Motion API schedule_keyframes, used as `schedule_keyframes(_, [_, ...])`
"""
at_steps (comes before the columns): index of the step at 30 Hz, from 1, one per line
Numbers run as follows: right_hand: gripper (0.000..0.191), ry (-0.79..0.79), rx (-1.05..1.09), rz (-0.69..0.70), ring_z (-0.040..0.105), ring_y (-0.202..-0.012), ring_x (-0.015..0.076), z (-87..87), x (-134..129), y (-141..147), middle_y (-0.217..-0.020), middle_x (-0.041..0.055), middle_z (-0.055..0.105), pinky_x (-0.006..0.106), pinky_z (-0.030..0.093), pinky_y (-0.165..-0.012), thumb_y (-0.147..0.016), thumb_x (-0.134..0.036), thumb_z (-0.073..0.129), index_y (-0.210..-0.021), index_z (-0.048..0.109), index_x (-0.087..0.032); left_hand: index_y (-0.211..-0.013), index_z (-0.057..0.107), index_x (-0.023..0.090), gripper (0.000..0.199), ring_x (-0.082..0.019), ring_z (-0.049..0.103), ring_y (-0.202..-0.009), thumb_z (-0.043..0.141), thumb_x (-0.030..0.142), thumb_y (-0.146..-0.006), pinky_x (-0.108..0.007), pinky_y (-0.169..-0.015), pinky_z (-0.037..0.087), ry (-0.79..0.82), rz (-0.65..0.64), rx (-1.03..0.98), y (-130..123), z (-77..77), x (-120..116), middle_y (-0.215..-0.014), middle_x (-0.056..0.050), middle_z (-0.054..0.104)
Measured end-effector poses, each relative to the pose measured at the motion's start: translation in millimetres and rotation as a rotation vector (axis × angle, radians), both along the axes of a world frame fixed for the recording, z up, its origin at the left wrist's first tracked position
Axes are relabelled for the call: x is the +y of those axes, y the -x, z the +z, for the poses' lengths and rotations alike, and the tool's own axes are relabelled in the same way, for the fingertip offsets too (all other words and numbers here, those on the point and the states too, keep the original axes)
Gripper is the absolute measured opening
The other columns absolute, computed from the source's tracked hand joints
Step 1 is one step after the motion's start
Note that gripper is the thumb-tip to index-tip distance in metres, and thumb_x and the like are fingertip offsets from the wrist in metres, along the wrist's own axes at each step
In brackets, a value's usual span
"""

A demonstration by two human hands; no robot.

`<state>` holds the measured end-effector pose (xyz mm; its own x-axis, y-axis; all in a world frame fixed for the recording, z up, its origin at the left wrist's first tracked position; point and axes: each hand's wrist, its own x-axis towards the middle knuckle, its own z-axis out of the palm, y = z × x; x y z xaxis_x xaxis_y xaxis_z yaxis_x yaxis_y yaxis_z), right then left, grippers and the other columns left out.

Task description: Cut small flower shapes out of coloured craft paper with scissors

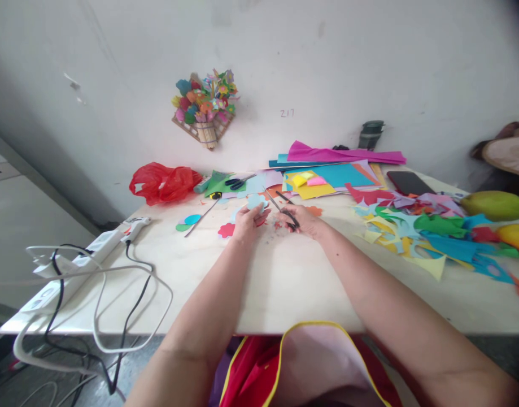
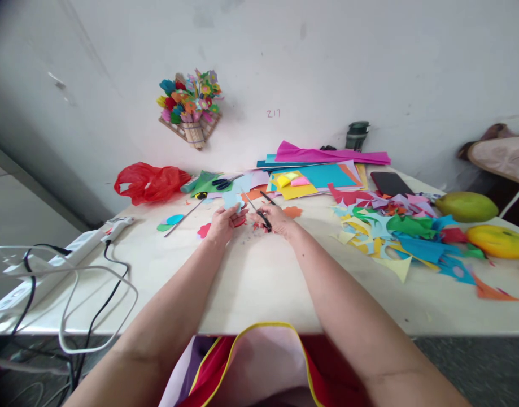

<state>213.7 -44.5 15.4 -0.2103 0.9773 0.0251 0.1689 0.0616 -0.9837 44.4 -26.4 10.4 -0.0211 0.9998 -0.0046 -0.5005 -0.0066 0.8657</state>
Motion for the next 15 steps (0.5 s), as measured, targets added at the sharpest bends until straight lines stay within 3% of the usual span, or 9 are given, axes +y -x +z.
schedule_keyframes(5, [0.022,0.027,-0.002,-0.045,0.044,-0.038,0.0053,7.2,-5,3,-0.049,-0.0061,0.053,0.015,0.031,-0.034,-0.078,-0.028,0.076,-0.071,0.058,-0.018,-0.081,0.069,0.013,0.020,-0.013,0.068,-0.060,0.082,0.020,-0.068,-0.026,-0.073,0.057,-0.019,-0.015,-0.016,-1,0.6,0,-0.072,-0.005,0.072])
schedule_keyframes(9, [0.019,0.060,-0.045,0.004,0.046,-0.038,0.0050,8.9,-6,3,-0.050,-0.0058,0.055,0.014,0.032,-0.034,-0.080,-0.027,0.076,-0.076,0.061,-0.017,-0.084,0.069,0.014,0.020,-0.013,0.069,-0.068,0.081,0.018,-0.069,-0.026,-0.077,0.056,-0.068,-0.078,-0.078,-2,2.7,-2,-0.076,-0.004,0.072])
schedule_keyframes(15, [0.026,0.127,-0.137,0.165,0.048,-0.035,0.0049,11.9,-7,-7,-0.049,-0.0037,0.057,0.014,0.023,-0.029,-0.082,-0.037,0.076,-0.078,0.063,-0.015,-0.087,0.069,0.019,0.026,-0.012,0.068,-0.068,0.085,0.018,-0.067,-0.023,-0.071,0.056,-0.100,0.094,-0.135,7,-0.6,6,-0.073,-0.001,0.070])
